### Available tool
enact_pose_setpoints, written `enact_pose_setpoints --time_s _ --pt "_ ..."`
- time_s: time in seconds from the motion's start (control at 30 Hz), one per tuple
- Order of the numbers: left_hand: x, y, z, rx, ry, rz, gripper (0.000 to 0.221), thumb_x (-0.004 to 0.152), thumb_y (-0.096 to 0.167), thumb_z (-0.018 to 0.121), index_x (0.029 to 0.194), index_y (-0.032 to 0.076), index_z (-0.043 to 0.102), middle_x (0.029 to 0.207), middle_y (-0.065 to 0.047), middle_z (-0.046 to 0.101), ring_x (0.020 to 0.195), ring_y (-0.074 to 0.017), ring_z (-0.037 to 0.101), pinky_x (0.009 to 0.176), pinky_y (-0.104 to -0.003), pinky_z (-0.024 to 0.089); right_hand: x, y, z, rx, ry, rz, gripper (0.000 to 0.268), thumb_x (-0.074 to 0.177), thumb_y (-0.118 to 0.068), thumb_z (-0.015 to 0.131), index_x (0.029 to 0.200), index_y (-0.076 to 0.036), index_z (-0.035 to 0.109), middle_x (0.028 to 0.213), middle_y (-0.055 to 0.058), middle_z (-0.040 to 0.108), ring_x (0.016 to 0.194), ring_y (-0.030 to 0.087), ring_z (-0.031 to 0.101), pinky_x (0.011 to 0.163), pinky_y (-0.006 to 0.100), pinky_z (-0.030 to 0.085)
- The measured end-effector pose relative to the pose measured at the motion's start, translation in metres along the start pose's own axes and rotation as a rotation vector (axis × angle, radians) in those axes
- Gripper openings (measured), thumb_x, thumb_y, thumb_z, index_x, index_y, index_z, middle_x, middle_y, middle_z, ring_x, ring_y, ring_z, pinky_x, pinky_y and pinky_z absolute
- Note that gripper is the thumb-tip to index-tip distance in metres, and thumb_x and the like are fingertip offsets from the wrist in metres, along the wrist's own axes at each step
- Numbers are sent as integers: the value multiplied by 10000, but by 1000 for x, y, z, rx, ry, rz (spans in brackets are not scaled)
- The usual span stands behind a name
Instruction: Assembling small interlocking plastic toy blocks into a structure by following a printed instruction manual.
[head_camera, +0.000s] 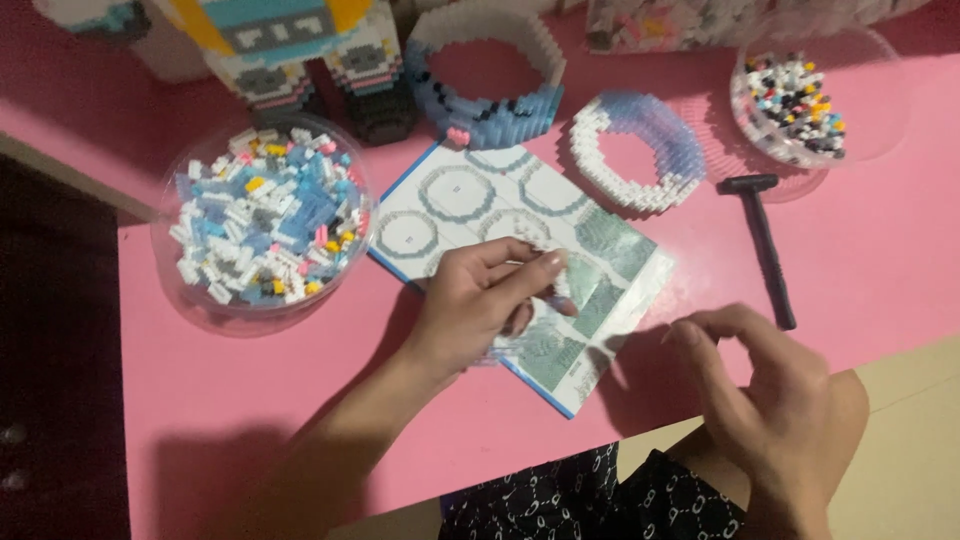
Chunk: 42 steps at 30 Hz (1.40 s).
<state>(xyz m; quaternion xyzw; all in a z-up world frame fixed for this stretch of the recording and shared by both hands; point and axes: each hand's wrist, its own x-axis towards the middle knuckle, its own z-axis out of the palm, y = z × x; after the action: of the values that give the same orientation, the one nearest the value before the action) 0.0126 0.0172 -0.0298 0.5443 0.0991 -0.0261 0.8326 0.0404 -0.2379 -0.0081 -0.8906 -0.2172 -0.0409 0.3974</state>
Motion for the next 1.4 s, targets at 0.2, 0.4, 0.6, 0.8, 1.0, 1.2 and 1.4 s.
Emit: enact_pose_setpoints --time_s 0.2,0.4,0.6,0.8,1.0,1.2,1.4 --pt "-1 -5 0 -9 36 36 216 951 251 774 906 41 752 769 -63 761 601 -124 682 507 -237 511 58 -73 13 46 -94 -414 190 1024 -20 728 848 -4 660 779 59 657 706 152 573 698 285 443" --pt "15 -13 7 264 209 -55 339 863 381 730 691 151 551 569 34 498 554 -69 443 482 -322 351 135 -145 70 10 -424 -957 59 1030 -53 756 1007 0 745 879 121 687 762 296 655 623 412 481" --pt "9 -7 6 226 61 37 527 849 297 659 633 198 189 552 63 193 575 -81 171 565 -327 137 177 -185 150 -627 -767 -860 167 964 -228 658 971 -164 812 975 110 675 787 371 681 573 529 547" --pt "18 -16 0 206 73 120 539 829 331 661 554 193 219 499 76 212 522 -63 179 530 -296 146 176 -201 168 -893 -742 -940 336 1001 -174 591 715 -8 645 648 139 645 574 359 631 485 456 494" --pt "16 7 -9 272 51 108 254 853 281 675 921 59 778 832 -71 835 602 -72 596 508 -247 415 198 -201 156 -544 -822 -975 149 866 -230 758 901 -85 770 917 85 772 761 310 733 599 490 566" --pt "16 4 -9 386 123 256 412 925 496 632 754 154 784 497 71 498 519 -39 401 548 -282 304 178 -162 28 -427 -593 -705 132 891 -222 659 943 -144 566 863 2 633 713 216 572 624 414 374" --pt "24 -6 -6 6 101 230 281 966 340 714 879 73 725 778 -100 790 573 -48 592 470 -196 363 40 -10 -15 -254 -303 -13 207 980 -196 692 1166 -117 737 1167 -6 829 1017 108 781 648 265 547"
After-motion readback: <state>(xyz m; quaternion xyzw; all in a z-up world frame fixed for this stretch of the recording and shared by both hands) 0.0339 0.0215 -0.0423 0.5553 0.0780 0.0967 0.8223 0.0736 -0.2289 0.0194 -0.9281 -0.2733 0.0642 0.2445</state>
